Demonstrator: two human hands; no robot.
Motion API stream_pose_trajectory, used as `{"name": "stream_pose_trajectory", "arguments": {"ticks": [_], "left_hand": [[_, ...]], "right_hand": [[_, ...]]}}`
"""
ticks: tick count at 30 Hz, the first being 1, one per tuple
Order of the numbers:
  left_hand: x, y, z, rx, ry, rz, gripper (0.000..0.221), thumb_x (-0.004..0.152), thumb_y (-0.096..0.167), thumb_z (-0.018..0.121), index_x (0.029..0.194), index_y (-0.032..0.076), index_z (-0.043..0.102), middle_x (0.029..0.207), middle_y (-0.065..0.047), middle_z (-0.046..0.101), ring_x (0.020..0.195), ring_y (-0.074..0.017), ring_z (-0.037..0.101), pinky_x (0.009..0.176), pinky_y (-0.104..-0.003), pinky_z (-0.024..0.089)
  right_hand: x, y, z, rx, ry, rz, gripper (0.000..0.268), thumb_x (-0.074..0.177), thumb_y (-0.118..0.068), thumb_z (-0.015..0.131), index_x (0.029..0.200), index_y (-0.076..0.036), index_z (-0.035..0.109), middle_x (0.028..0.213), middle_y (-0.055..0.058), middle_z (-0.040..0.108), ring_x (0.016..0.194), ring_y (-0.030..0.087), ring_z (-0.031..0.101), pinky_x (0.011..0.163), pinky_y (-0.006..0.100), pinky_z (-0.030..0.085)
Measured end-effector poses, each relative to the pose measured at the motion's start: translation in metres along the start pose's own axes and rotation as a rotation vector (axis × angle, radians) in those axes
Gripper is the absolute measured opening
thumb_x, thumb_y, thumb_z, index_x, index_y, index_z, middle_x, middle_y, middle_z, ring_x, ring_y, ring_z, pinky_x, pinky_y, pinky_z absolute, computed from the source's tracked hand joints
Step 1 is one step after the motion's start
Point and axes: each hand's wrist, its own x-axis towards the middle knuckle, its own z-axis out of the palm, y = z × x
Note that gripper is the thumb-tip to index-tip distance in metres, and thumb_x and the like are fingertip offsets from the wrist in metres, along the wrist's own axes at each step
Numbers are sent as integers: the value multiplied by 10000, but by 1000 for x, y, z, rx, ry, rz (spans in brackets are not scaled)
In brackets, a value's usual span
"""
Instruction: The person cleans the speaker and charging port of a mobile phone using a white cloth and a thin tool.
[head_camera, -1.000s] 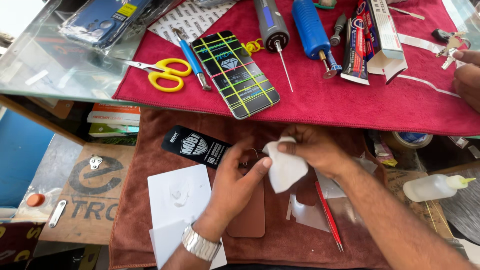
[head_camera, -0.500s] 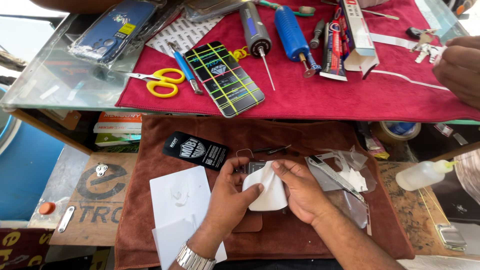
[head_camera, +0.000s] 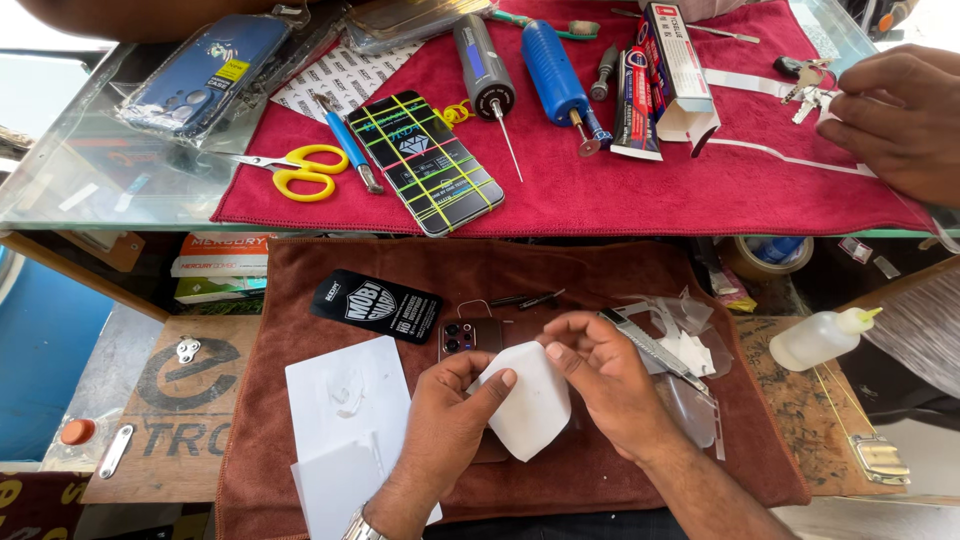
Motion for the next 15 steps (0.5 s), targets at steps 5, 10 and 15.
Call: {"name": "stream_pose_trajectory", "arguments": {"ticks": [5,10,15], "left_hand": [[-3,-7,-2,-77,-50,49,332,901,249,710,1099,-19,722,876,-119,777,810,-150,747,748,-320,635],[-9,-3,-4,10,-66,205,396,886,232,747,1182,-15,655,951,-105,741,861,-151,727,739,-310,634],[-19,3,-4,305,-99,263,338,870,217,754,1161,47,731,962,-30,733,859,-113,748,744,-281,636]], "right_hand": [[-4,9,-6,-182,-90,-111,305,949,-204,654,1146,23,699,1019,54,714,918,108,708,798,291,619],[-7,10,-11,75,-154,148,307,945,-238,670,1058,41,726,863,100,761,781,133,714,715,301,610],[-8,2,-13,-16,-236,178,300,941,-240,682,1039,40,730,856,100,764,765,127,712,665,276,605]]}}
